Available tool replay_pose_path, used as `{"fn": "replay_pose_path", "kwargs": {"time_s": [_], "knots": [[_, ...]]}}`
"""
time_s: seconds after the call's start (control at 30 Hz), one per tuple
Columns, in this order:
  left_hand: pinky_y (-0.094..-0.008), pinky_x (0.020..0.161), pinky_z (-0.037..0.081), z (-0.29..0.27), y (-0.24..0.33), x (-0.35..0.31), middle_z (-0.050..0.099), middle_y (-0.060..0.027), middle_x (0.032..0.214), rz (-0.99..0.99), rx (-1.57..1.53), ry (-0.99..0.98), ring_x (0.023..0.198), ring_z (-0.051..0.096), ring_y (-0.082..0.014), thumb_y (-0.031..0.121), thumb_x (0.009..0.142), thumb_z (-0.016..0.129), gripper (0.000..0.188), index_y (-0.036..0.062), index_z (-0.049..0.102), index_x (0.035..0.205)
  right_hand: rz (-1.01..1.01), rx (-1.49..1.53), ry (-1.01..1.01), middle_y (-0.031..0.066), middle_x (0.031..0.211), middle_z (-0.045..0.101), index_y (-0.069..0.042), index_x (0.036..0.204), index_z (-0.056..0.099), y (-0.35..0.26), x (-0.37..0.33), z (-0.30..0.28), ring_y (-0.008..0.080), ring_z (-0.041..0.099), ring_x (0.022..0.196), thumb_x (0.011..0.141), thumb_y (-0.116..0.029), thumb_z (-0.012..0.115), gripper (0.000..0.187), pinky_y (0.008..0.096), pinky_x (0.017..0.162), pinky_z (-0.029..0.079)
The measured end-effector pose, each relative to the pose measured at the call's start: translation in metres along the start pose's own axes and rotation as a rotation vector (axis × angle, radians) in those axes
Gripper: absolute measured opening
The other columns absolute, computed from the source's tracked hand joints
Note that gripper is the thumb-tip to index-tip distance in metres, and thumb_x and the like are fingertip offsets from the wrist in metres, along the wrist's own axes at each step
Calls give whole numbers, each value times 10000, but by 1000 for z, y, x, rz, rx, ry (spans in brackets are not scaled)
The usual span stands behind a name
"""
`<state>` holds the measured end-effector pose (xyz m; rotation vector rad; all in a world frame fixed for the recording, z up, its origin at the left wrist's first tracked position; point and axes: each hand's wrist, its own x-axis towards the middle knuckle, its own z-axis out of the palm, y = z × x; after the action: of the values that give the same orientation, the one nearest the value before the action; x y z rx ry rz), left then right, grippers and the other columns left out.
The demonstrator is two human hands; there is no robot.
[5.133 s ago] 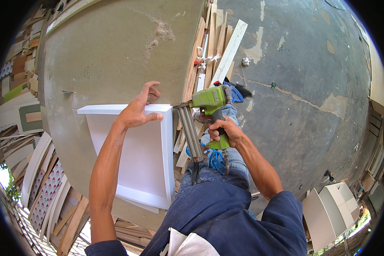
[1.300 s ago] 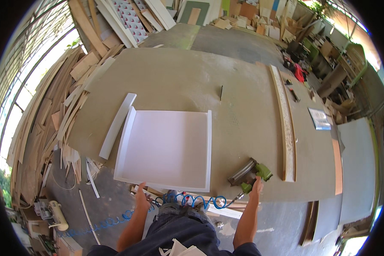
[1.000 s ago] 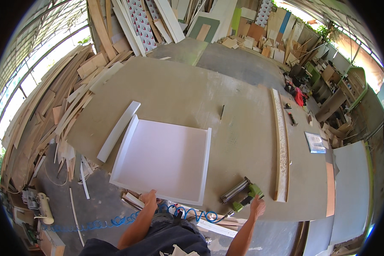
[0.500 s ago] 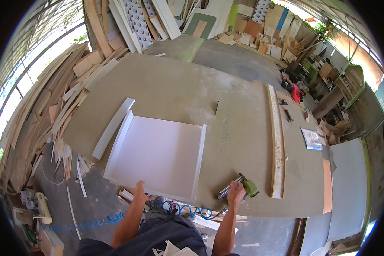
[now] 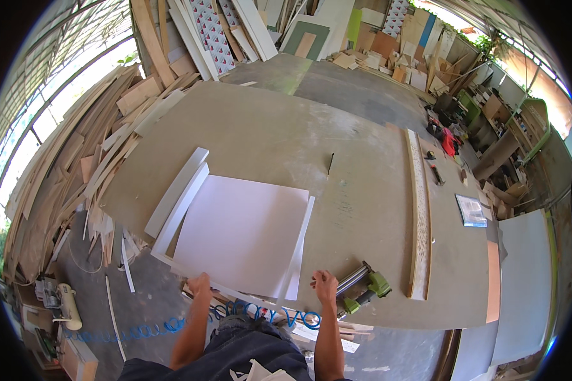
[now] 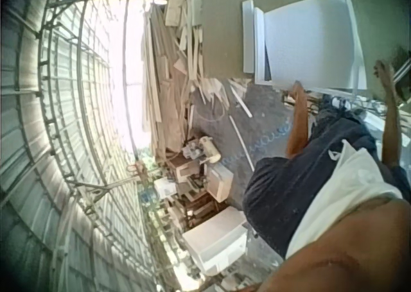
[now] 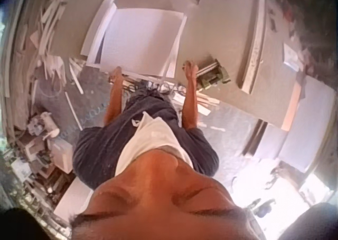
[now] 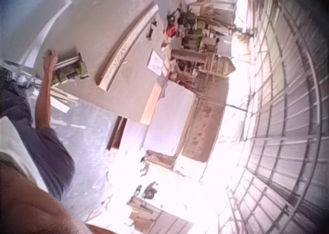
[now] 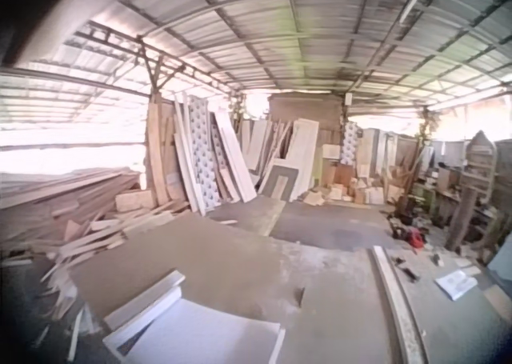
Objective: The person assembles a white rectangular frame by attaching four white trim pieces to a white board using a pneumatic nail gun. They position each trim piece along the edges of the board and secure it with nails, working sequentially around the perimeter.
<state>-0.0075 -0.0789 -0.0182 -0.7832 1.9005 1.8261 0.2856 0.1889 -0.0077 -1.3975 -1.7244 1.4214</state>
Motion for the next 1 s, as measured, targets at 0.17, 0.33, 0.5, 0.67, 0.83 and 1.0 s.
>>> {"fn": "replay_pose_path", "kwargs": {"time_s": [0.17, 0.33, 0.5, 0.67, 0.83, 1.0], "knots": [[-457, 870, 567, -69, 55, 126, 702, -235, 1000, 658, 413, 138, 954, 697, -360, 177, 819, 755, 406, -106, 669, 1098, 44, 113, 50, 122, 832, 740, 53, 992, 723, 1, 2, -22, 181, 714, 635, 973, -196, 647, 262, 292, 579, 567], [-560, 1097, 407, -50, 222, 214, 567, -315, 1393, 771, 849, 104, 1237, 574, -480, 416, 957, 590, 618, -82, 581, 1324, 69, 183, 135, 107, 833, 728, 49, 994, 714, -16, -9, -48, 186, 713, 650, 986, -194, 657, 249, 293, 600, 580], [-514, 1136, 410, 68, 404, 138, 553, -326, 1417, 1219, 856, -162, 1340, 526, -458, 56, 779, 643, 695, -60, 487, 1446, 98, 271, 182, 108, 842, 727, 47, 1016, 713, 0, -24, -63, 187, 719, 661, 988, -193, 675, 245, 300, 610, 590], [-515, 1006, 519, 138, 522, 92, 716, -266, 1146, 1727, 1075, -77, 1124, 663, -447, 85, 813, 702, 561, -13, 608, 1357, 89, 312, 139, 118, 849, 728, 54, 1021, 711, 12, -50, -10, 193, 723, 666, 983, -180, 685, 239, 306, 614, 597], [-551, 968, 528, 254, 468, 23, 729, -219, 1130, 1695, 1420, -469, 1108, 669, -433, 101, 793, 720, 374, 115, 736, 1166, 125, 409, 188, 142, 929, 726, 67, 1116, 685, 20, -99, 14, 218, 736, 730, 949, -105, 686, 240, 319, 659, 606], [-546, 900, 548, 345, 372, 34, 741, -218, 996, 1770, 1714, -716, 1008, 697, -428, 103, 746, 737, 263, 81, 762, 1008, 73, 368, 44, 166, 1345, 606, 37, 1432, 503, 20, -152, 35, 259, 720, 1009, 827, -9, 761, 660, 368, 829, 598]]}}
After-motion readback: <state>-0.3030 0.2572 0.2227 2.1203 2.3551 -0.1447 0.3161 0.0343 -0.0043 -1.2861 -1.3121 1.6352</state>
